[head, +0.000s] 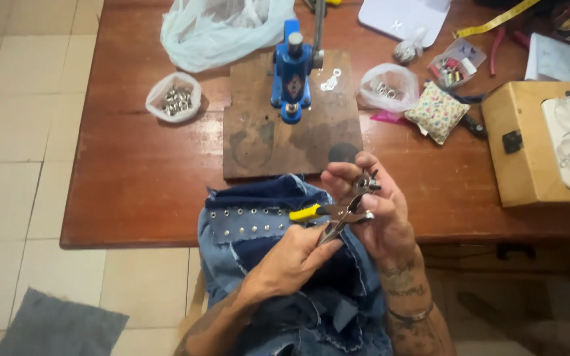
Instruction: The person uses a blue manual rivet press and yellow-handled pliers to attach metal rivets to a piece of denim fabric. They position the fabric under the press, insert rivets, and operate the lever to secure them, occasionally using pliers to adjust the hardware.
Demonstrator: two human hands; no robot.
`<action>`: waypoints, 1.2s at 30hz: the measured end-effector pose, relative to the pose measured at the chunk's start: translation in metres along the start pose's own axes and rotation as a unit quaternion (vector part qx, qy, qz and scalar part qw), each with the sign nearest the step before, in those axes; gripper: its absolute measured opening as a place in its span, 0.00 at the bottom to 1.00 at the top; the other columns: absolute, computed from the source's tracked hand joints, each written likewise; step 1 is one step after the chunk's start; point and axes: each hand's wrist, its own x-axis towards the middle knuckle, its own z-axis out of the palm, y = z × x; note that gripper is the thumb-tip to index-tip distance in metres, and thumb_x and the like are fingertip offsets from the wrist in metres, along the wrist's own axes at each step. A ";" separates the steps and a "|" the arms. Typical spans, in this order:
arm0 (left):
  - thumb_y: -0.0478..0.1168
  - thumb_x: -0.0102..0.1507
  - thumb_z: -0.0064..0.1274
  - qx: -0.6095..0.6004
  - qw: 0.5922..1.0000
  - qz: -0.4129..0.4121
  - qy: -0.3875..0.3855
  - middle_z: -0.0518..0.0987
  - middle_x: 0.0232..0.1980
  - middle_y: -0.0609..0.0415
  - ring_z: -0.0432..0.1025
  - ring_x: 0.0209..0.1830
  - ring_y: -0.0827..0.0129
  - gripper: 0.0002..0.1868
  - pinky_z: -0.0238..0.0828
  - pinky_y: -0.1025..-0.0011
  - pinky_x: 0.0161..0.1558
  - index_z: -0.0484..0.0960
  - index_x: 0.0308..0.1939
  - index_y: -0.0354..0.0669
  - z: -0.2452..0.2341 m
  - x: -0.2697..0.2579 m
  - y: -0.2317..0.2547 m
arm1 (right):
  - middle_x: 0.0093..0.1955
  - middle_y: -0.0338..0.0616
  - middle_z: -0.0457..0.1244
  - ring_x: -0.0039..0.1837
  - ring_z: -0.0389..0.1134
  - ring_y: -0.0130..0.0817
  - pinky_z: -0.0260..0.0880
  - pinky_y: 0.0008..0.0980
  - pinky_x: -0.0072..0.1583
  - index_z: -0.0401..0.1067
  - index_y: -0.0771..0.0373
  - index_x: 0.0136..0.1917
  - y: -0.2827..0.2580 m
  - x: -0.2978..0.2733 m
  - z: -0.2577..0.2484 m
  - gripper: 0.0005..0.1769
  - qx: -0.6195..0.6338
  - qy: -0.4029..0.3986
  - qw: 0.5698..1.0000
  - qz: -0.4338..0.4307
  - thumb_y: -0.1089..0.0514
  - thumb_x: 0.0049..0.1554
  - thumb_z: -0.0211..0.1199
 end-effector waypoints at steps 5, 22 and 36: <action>0.50 0.88 0.49 -0.017 1.000 0.024 0.004 0.65 0.33 0.63 0.59 0.33 0.69 0.23 0.61 0.60 0.40 0.69 0.38 0.48 -0.001 -0.004 -0.013 | 0.86 0.76 0.66 0.86 0.72 0.67 0.74 0.57 0.86 0.63 0.61 0.79 0.001 0.000 0.022 0.35 -0.070 0.005 0.997 0.010 0.60 0.67 0.78; 0.48 0.85 0.51 -0.019 0.999 0.030 -0.008 0.66 0.31 0.64 0.60 0.29 0.69 0.21 0.61 0.60 0.37 0.71 0.38 0.49 -0.002 -0.012 -0.040 | 0.99 0.74 0.51 0.62 0.85 0.47 0.71 0.67 0.89 0.72 0.60 0.82 0.025 -0.003 0.016 0.23 -0.238 -0.048 0.968 -0.062 0.61 0.76 0.70; 0.53 0.86 0.48 -0.006 0.998 0.045 0.043 0.64 0.31 0.62 0.58 0.29 0.68 0.25 0.58 0.57 0.36 0.67 0.37 0.49 -0.007 -0.012 -0.023 | 0.94 0.66 0.61 0.93 0.66 0.68 0.58 0.63 0.94 0.51 0.47 1.00 0.042 -0.005 0.006 0.36 -0.196 0.032 0.980 -0.002 0.38 0.84 0.44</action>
